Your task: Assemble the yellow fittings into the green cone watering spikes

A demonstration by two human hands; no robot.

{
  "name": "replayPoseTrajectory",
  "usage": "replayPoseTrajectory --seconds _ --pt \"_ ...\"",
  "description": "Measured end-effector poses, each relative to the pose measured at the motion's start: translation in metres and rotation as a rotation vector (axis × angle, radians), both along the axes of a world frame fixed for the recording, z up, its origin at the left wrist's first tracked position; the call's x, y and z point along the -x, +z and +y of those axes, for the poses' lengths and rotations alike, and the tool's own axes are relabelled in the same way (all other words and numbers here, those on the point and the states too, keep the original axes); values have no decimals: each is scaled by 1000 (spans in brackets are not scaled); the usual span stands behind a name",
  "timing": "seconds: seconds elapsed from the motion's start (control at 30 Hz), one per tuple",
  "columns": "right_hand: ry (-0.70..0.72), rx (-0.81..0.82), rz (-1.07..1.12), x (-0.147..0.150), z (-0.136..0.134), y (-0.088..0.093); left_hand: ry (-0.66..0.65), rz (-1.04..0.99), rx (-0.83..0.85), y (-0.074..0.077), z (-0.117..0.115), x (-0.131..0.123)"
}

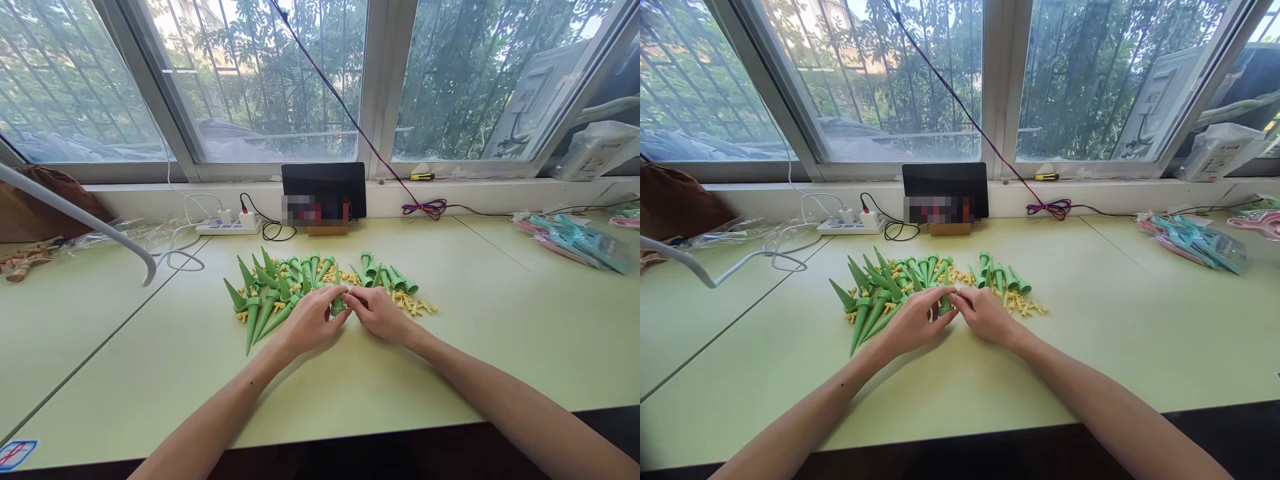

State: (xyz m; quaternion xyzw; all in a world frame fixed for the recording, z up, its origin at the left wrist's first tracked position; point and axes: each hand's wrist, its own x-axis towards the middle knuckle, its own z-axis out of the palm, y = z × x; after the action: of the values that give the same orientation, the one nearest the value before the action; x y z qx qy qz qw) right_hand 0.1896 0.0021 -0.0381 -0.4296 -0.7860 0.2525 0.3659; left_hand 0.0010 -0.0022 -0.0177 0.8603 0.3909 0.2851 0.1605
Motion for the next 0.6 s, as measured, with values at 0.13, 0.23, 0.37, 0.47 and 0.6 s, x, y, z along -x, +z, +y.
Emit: replayPoseTrajectory --seconds 0.13,0.23,0.37,0.47,0.6 --pt "-3 -4 17 0 0 0 7 -2 2 0 1 1" --pt "-2 -5 37 0 0 0 26 -4 3 0 1 1" --pt "1 -15 55 0 2 0 42 3 22 0 3 2" --pt "2 -17 61 -1 2 1 48 9 36 0 3 1" --pt "-2 16 61 -1 1 2 67 10 55 1 2 1"
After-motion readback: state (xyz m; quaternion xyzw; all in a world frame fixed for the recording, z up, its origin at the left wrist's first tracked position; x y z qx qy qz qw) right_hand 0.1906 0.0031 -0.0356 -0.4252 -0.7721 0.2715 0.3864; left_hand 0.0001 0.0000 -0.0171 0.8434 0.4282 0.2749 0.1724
